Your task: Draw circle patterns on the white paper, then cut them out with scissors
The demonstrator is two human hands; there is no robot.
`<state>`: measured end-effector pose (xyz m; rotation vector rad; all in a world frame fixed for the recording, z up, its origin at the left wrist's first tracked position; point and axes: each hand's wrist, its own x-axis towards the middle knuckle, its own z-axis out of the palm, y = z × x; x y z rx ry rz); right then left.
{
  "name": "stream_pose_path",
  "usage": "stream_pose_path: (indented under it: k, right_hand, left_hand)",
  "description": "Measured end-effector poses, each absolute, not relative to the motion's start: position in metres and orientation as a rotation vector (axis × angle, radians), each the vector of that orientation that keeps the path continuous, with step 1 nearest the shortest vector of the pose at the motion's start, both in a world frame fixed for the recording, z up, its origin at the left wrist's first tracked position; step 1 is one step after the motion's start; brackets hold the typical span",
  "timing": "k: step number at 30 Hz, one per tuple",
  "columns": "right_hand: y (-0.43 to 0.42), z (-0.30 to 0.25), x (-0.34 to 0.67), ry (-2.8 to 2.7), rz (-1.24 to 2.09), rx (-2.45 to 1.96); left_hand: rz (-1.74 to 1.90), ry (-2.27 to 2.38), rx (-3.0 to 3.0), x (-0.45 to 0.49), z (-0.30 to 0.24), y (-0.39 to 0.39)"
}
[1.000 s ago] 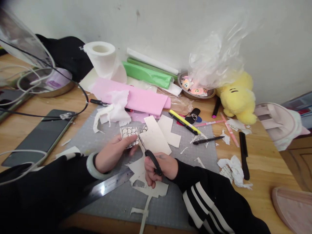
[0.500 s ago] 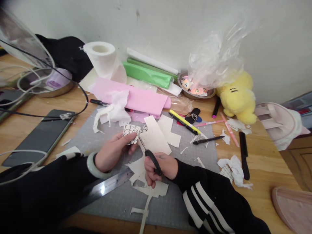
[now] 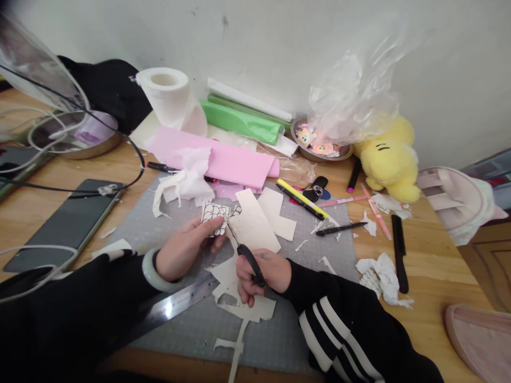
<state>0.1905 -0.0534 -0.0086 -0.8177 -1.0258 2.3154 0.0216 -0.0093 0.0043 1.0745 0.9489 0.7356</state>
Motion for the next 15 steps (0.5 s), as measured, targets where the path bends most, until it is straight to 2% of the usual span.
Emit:
stream_pose_path:
  k: [15]
  right_hand:
    - [-0.0521,-0.0070,0.1891,-1.037,2.325,-0.844]
  left_hand:
    - [0.703,0.947,1.097,0.0204,0.0029,-0.0086]
